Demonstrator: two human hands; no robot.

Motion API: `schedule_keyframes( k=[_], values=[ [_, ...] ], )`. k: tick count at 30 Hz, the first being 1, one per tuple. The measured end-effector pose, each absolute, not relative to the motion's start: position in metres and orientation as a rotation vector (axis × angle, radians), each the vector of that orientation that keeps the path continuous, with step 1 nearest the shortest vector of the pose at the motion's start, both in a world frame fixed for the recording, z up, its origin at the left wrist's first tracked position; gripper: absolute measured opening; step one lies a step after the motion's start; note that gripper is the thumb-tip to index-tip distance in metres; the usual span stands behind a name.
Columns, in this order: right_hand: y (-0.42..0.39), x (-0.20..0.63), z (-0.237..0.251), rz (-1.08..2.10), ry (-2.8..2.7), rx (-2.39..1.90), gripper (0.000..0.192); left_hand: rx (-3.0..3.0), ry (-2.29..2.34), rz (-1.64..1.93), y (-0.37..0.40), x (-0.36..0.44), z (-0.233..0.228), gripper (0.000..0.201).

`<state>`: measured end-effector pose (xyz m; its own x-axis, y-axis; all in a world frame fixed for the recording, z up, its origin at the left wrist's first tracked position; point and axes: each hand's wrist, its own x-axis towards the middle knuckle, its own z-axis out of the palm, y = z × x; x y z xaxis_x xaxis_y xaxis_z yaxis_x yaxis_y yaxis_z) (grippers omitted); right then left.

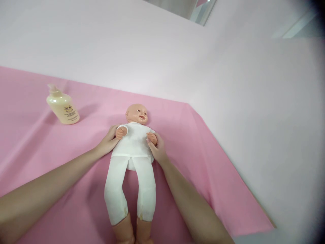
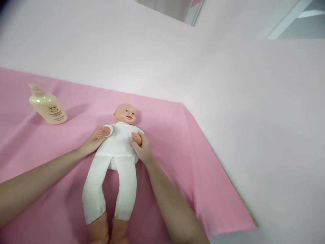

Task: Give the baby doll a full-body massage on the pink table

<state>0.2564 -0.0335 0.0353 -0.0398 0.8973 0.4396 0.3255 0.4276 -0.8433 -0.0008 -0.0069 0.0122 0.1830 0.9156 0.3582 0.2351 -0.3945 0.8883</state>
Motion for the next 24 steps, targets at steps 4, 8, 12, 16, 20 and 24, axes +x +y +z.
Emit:
schedule_keyframes(
  k=[4,8,12,16,20,24],
  values=[
    [-0.0325,0.2567,0.0327,0.658,-1.598,-1.087,0.017,1.766,1.107,1.234,-0.0071,-0.0013,0.0125,0.042],
    [-0.0324,0.2568,0.0321,0.653,-1.597,-1.096,0.015,1.760,1.099,1.229,-0.0077,-0.0012,0.0124,0.040],
    [-0.0330,0.2565,0.0331,0.662,-1.598,-1.100,0.016,1.758,1.117,1.238,-0.0085,-0.0013,0.0120,0.040],
    [-0.0329,0.2563,0.0334,0.660,-1.603,-1.103,0.015,1.746,1.110,1.223,-0.0089,-0.0015,0.0124,0.042],
    [-0.0320,0.2564,0.0330,0.643,-1.603,-1.110,0.015,1.745,1.090,1.216,-0.0079,-0.0018,0.0127,0.043],
    [-0.0316,0.2564,0.0325,0.645,-1.601,-1.116,0.017,1.720,1.088,1.215,-0.0073,-0.0013,0.0126,0.047]
  ],
)
